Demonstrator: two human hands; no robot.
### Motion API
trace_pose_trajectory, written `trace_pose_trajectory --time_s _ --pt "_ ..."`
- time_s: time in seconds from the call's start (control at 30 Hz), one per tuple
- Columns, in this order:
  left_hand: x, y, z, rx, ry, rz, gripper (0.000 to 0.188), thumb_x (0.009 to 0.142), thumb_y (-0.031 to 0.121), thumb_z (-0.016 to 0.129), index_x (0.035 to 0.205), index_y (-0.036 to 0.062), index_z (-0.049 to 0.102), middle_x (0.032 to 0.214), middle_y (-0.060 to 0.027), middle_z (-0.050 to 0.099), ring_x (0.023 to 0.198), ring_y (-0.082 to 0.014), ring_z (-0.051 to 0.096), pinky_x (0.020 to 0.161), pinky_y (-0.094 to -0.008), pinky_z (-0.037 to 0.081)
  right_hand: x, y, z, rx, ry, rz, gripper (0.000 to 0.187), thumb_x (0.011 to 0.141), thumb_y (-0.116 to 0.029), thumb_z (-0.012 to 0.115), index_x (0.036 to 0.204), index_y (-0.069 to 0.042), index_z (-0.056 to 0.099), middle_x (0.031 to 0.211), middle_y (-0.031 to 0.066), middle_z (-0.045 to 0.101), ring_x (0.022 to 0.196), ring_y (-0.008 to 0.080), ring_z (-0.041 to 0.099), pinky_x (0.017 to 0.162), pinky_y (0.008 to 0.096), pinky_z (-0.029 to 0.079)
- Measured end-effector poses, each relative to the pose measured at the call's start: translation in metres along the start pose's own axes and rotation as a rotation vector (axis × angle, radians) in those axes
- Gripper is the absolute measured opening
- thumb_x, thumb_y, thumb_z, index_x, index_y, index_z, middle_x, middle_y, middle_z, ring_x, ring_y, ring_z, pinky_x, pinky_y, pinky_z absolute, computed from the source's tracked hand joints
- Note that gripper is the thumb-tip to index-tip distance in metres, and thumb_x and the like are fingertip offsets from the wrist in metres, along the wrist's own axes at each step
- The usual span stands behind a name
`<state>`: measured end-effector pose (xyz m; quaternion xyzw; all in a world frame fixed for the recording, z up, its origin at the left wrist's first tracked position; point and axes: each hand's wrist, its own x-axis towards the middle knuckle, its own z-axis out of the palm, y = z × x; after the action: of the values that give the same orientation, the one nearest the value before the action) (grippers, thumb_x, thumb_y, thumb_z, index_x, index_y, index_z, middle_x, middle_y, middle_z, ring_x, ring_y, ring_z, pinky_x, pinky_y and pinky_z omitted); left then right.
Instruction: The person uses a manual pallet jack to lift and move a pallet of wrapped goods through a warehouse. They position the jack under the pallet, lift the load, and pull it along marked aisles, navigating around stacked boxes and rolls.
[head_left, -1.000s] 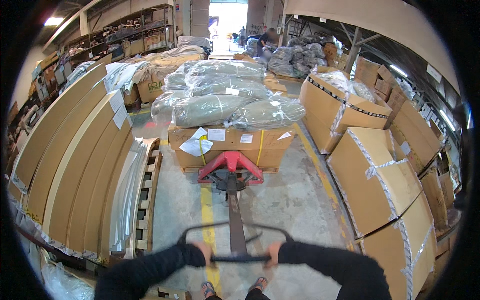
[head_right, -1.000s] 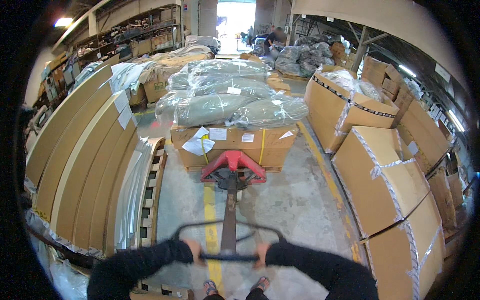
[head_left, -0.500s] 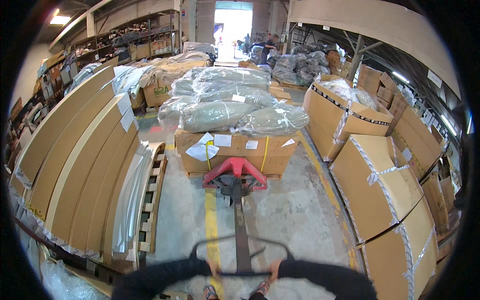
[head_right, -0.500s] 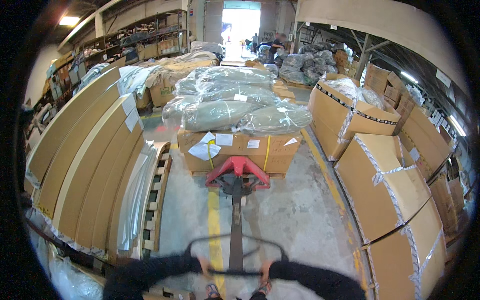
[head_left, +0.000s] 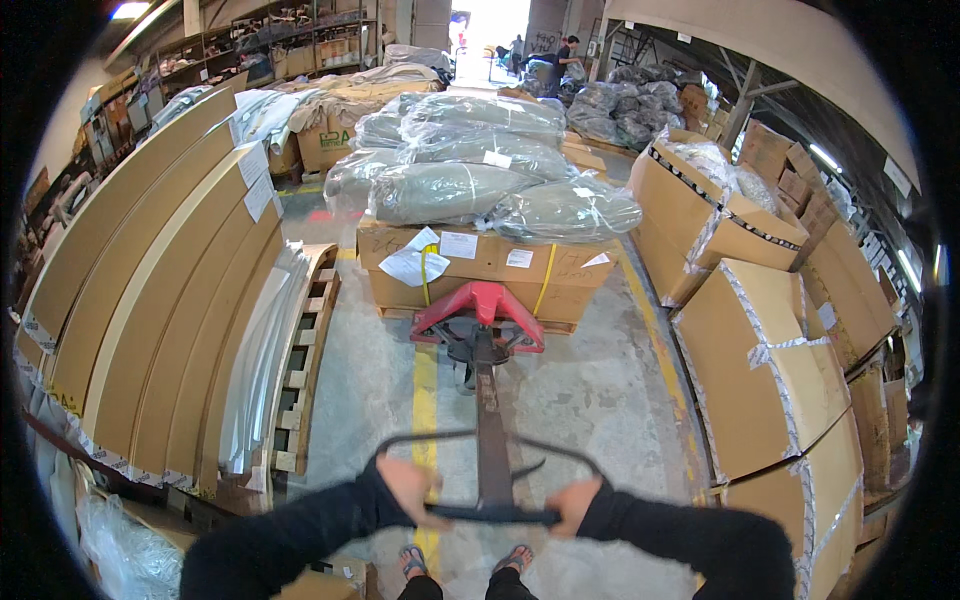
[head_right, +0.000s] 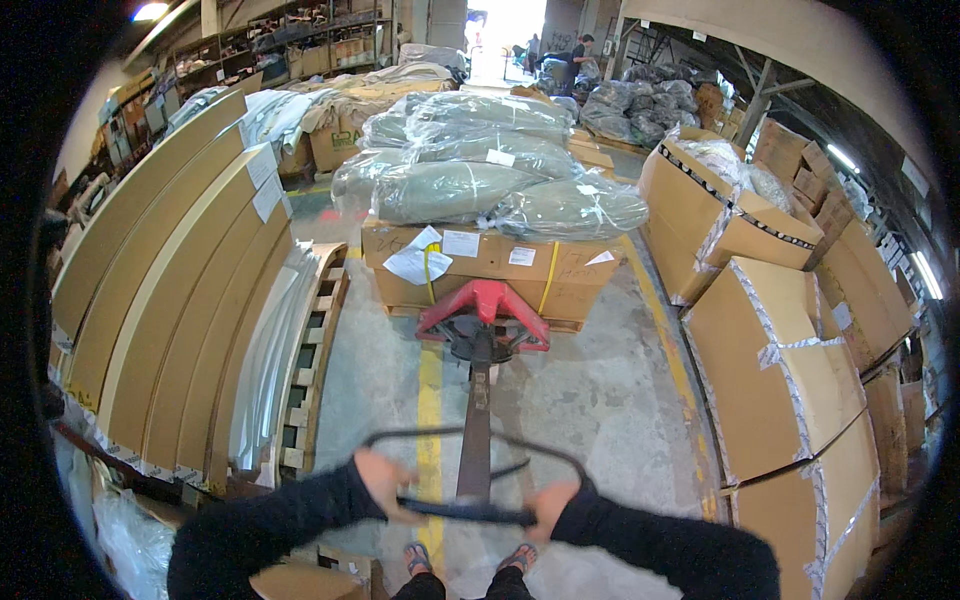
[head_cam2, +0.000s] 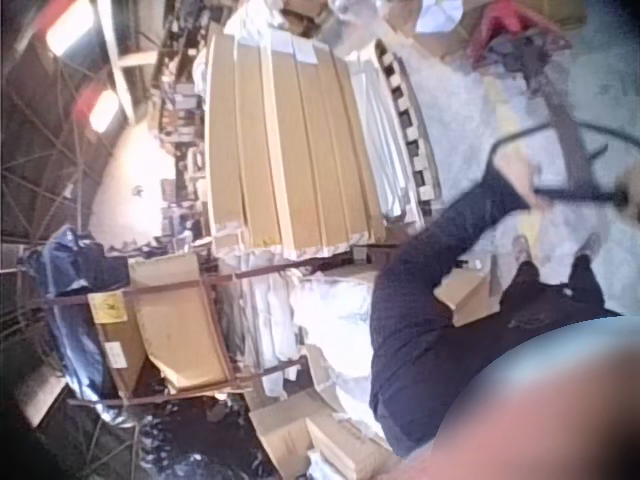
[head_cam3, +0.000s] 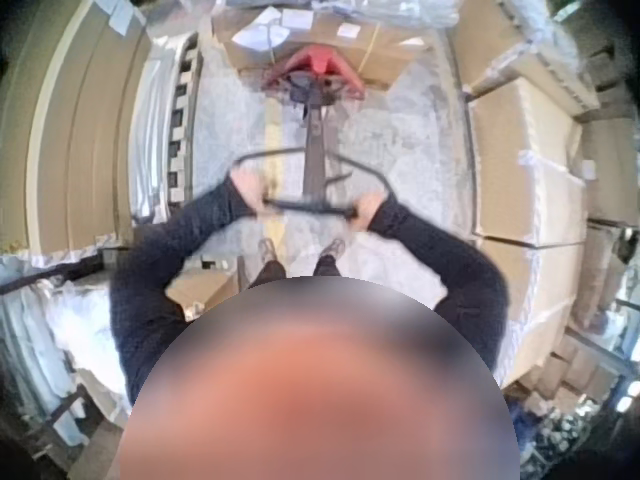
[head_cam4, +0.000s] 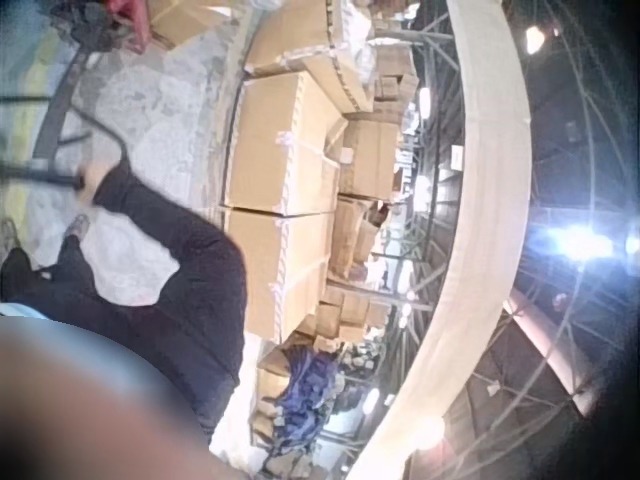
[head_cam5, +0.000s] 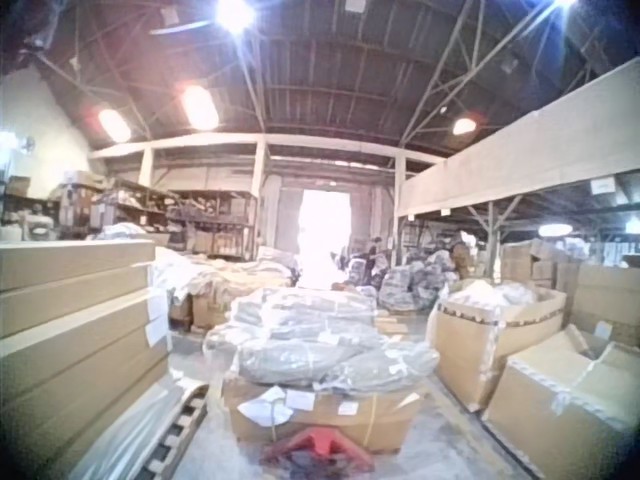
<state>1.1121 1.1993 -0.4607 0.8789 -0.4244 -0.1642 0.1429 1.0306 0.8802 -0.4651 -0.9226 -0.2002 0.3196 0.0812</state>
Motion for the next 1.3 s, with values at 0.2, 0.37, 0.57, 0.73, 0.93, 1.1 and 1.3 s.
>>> trace_pose_trajectory --time_s 0.2,0.37,0.57,0.73,0.93,1.1,1.3 --pt "-0.083 -0.009 0.281 0.047 -0.591 -0.179 0.047 0.079 0.051 0.052 0.093 0.0083 0.065 0.075 -0.0146 0.066 0.071 -0.0373 0.064 0.061 -0.0468 0.05 0.049 -0.055 0.242 0.113 -0.332 0.163 0.041 0.074 -0.041 0.061 0.092 -0.006 0.068 0.09 0.0215 0.066 0.088 0.0378 0.062 0.08 0.0455 0.049" --pt "-0.052 -0.025 0.272 -0.064 -0.661 -0.145 0.052 0.075 0.052 0.055 0.099 0.0063 0.064 0.078 -0.0145 0.067 0.078 -0.0343 0.063 0.067 -0.0416 0.051 0.072 -0.015 0.242 0.044 -0.409 -0.243 0.058 0.069 -0.059 0.061 0.087 -0.004 0.068 0.083 0.021 0.066 0.074 0.0358 0.063 0.066 0.0444 0.049" --pt "0.085 -0.04 -0.057 0.28 -0.113 -0.099 0.068 0.062 0.07 0.067 0.086 0.0058 0.07 0.073 -0.0142 0.066 0.071 -0.028 0.063 0.064 -0.0368 0.05 0.048 0.05 -0.074 0.012 0.171 -0.031 0.044 0.065 -0.048 0.072 0.082 -0.008 0.07 0.07 0.0119 0.066 0.062 0.0236 0.063 0.06 0.0363 0.049" --pt "0.095 -0.022 -0.124 -0.027 -0.228 -0.168 0.068 0.059 0.068 0.066 0.087 0.0062 0.071 0.076 -0.0147 0.067 0.073 -0.0261 0.065 0.067 -0.0366 0.05 0.034 0.038 -0.131 0.046 0.201 0.173 0.039 0.063 -0.041 0.07 0.081 -0.007 0.069 0.065 0.0151 0.064 0.06 0.0264 0.063 0.06 0.0395 0.05" --pt "0.01 0.006 0.039 -0.029 -0.521 -0.199 0.078 0.062 0.074 0.058 0.093 0.0037 0.07 0.088 -0.0197 0.067 0.085 -0.0325 0.065 0.076 -0.0422 0.051 0.003 -0.021 0.038 -0.054 -0.007 0.177 0.038 0.068 -0.05 0.062 0.088 -0.017 0.068 0.076 0.0153 0.066 0.073 0.0347 0.065 0.065 0.0476 0.05" --pt "-0.053 0.0 0.247 -0.178 -0.776 -0.276 0.068 0.068 0.066 0.058 0.099 0.0062 0.068 0.099 -0.0208 0.065 0.095 -0.0322 0.063 0.082 -0.046 0.048 0.031 -0.044 0.221 0.146 -0.306 0.128 0.045 0.071 -0.043 0.064 0.099 -0.008 0.065 0.088 0.0177 0.066 0.084 0.0414 0.063 0.072 0.0538 0.05" --pt "-0.07 -0.019 0.398 -0.158 -0.67 -0.574 0.053 0.084 0.047 0.052 0.11 0.0019 0.061 0.107 -0.0215 0.062 0.1 -0.0311 0.059 0.087 -0.0491 0.044 0.073 -0.035 0.326 0.008 -0.286 0.135 0.032 0.073 -0.032 0.062 0.095 -0.009 0.069 0.09 0.0208 0.066 0.087 0.0369 0.064 0.078 0.0445 0.05"
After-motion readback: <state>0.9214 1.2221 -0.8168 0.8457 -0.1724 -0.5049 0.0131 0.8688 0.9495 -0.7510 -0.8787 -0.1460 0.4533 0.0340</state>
